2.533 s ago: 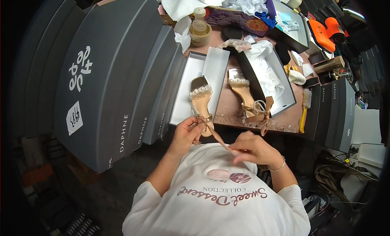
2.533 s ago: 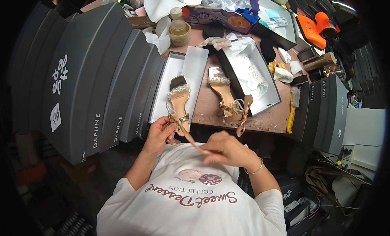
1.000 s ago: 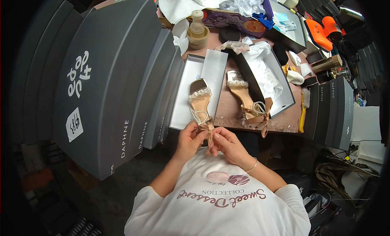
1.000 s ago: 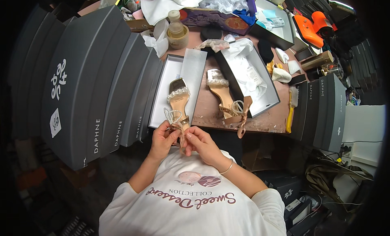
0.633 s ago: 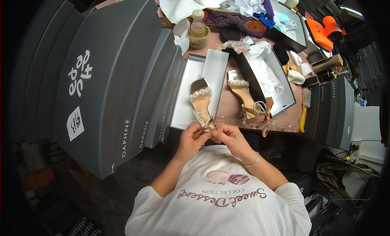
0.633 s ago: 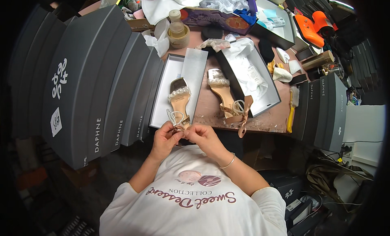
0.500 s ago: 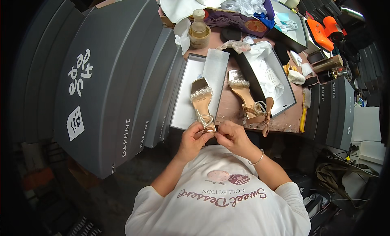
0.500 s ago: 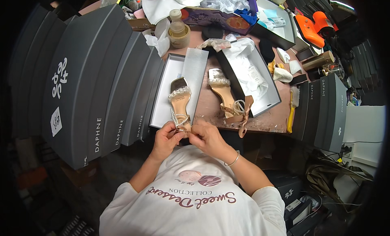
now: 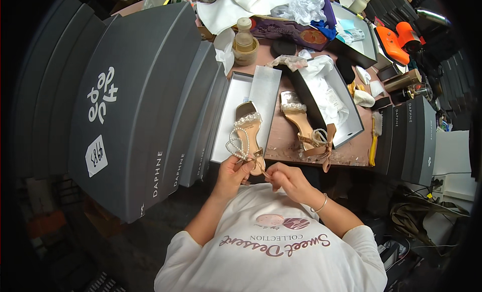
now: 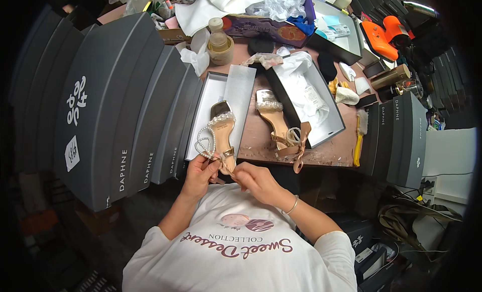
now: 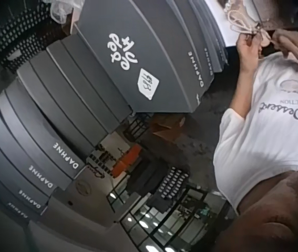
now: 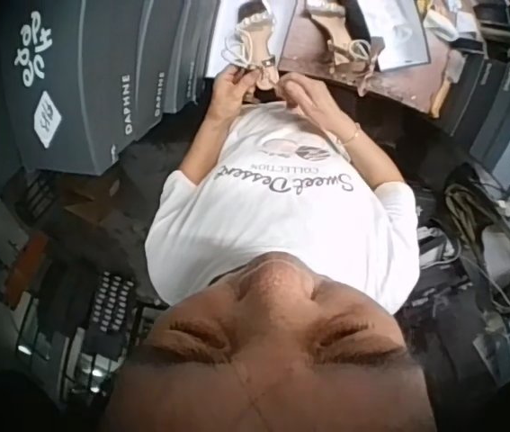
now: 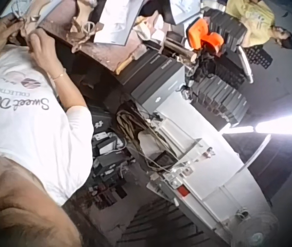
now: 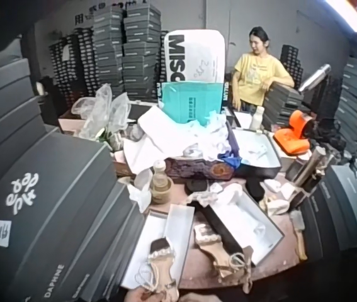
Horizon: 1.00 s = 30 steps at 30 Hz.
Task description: Packaging high-heeled sandals into shoe boxes by arranging them and adding protective paper.
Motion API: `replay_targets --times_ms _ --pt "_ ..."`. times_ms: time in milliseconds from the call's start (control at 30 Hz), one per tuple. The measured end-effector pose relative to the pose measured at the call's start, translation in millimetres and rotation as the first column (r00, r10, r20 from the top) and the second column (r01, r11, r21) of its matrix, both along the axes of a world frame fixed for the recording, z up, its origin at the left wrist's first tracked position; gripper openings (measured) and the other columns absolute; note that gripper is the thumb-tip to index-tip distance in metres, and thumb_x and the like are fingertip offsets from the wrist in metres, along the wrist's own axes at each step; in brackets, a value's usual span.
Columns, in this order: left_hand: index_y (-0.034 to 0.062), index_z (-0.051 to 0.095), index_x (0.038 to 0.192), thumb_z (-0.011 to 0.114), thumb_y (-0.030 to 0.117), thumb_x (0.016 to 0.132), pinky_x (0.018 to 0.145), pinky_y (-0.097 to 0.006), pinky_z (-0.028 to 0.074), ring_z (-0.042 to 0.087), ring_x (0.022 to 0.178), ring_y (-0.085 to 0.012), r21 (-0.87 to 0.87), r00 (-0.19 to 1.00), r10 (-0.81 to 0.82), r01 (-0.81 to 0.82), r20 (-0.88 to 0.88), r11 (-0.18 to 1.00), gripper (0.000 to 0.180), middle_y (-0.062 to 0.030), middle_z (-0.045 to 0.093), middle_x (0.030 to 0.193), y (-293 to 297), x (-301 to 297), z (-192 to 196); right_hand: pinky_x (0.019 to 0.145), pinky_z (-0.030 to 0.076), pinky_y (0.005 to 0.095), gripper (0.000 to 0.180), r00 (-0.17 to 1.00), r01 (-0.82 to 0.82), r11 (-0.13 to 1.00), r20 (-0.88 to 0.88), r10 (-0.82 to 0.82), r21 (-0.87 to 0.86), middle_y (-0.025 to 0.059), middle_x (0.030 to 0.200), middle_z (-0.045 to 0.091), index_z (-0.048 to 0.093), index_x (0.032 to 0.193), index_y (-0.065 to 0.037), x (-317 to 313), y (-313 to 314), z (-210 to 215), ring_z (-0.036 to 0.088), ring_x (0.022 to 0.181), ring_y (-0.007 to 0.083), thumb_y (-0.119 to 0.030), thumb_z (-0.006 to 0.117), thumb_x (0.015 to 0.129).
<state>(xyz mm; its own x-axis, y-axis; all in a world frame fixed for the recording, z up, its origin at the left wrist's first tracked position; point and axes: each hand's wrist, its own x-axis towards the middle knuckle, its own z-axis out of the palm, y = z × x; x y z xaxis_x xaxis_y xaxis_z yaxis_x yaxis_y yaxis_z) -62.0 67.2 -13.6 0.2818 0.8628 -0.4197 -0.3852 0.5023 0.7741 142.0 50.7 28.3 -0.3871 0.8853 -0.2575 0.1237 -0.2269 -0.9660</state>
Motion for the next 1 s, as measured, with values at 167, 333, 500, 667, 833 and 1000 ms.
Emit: replay_targets --times_ms 167,333,500,667,833,1000 --pt "0.0055 0.058 0.106 0.061 0.005 0.091 0.045 -0.017 0.035 0.045 0.054 -0.0025 -0.025 0.997 -0.042 0.041 -0.068 0.999 0.016 0.0024 0.057 0.076 1 7 5 0.056 0.043 0.0189 0.034 0.940 -0.004 0.850 -0.291 -0.176 -0.527 -0.0010 0.079 0.058 0.062 0.100 -0.004 -8 7 -8 0.055 0.064 0.0067 -0.035 0.047 0.100" --pt "0.0027 0.059 0.104 0.064 0.010 0.090 0.047 -0.016 0.033 0.044 0.054 -0.0003 0.058 0.989 -0.023 0.031 -0.144 0.998 0.016 0.0020 0.060 0.075 3 12 0 0.064 0.044 0.0205 0.022 0.897 -0.004 0.837 -0.373 -0.239 -0.546 -0.0019 0.082 0.057 0.059 0.089 -0.005 -12 15 -19 0.052 0.069 0.0064 -0.024 0.056 0.097" --pt "0.0030 0.060 0.099 0.062 0.005 0.088 0.045 -0.016 0.030 0.041 0.053 0.0004 0.019 0.995 -0.042 0.044 -0.088 0.999 0.012 0.0026 0.060 0.075 4 14 13 0.067 0.044 0.0211 0.019 0.921 -0.075 0.937 -0.384 -0.067 -0.342 -0.0024 0.081 0.057 0.060 0.088 -0.003 0 12 -22 0.050 0.070 0.0060 -0.020 0.057 0.096" --pt "-0.0028 0.065 0.097 0.065 0.003 0.084 0.060 -0.022 0.046 0.058 0.069 -0.0090 0.110 0.895 -0.251 0.310 -0.368 0.945 0.014 -0.0037 0.061 0.089 21 -4 33 0.070 0.044 0.0217 0.020 0.973 -0.038 0.973 -0.229 -0.015 -0.228 -0.0003 0.086 0.060 0.064 0.094 0.001 0 1 -36 0.053 0.075 0.0067 -0.017 0.059 0.095" --pt "0.0005 0.070 0.088 0.070 0.009 0.079 0.064 -0.030 0.050 0.063 0.071 -0.0241 0.421 0.443 0.137 0.646 -0.886 0.636 0.013 -0.0115 0.062 0.084 24 -9 73 0.070 0.042 0.0220 0.015 0.984 0.018 0.995 -0.175 -0.036 -0.102 0.0030 0.102 0.057 0.066 0.094 0.000 -18 -1 -29 0.051 0.081 0.0075 -0.015 0.061 0.092" --pt "0.0024 0.066 0.087 0.066 0.014 0.088 0.054 -0.025 0.046 0.057 0.061 -0.0127 0.484 0.753 0.036 0.384 -0.657 0.786 0.012 -0.0036 0.059 0.075 29 -2 49 0.074 0.043 0.0233 0.013 0.997 -0.023 1.000 -0.070 0.022 -0.019 0.0028 0.109 0.055 0.066 0.092 -0.002 -15 3 -29 0.051 0.086 0.0095 -0.014 0.061 0.092"
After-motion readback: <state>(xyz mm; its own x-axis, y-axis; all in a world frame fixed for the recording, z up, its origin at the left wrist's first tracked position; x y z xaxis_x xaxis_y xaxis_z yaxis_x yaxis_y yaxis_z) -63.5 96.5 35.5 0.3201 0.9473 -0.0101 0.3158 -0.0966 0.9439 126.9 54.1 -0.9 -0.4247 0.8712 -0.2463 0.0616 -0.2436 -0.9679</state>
